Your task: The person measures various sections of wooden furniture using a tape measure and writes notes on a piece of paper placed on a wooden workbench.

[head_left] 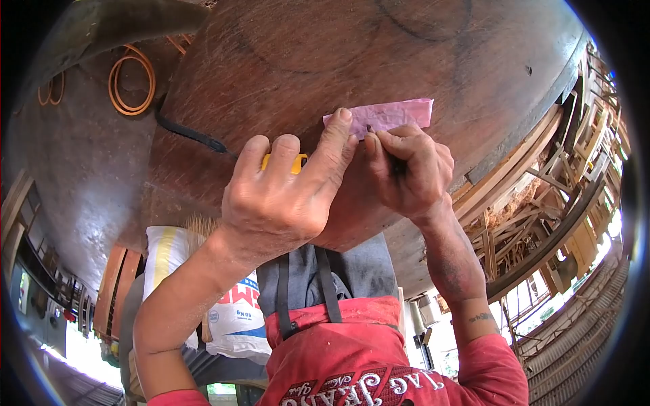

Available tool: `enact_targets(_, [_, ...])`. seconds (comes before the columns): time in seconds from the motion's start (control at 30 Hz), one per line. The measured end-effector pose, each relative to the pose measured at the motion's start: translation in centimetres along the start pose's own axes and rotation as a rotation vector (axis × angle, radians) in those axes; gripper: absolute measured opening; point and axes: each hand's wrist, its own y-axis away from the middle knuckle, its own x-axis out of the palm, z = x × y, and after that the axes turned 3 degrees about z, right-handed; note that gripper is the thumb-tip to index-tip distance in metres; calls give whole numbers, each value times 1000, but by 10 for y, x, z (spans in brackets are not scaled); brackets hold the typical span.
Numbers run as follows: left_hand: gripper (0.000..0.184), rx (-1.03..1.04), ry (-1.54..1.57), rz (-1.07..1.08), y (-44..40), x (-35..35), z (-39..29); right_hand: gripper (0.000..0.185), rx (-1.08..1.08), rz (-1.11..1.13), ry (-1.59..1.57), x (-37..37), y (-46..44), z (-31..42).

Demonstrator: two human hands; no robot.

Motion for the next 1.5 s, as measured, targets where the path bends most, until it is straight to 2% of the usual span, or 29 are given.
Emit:
enact_targets(0.73, [43, 6, -3, -21, 0, 0, 1, 18, -21, 27, 17, -2, -1, 0])
enact_targets(0.83, [43, 6, -4, -30, -1, 1, 0, 19, 34, -37, 0, -3, 2, 3])
enact_targets(1.5, [42, 19, 2, -8, 0, -3, 1, 19, 45, 28, 62, -4, -3, 6])
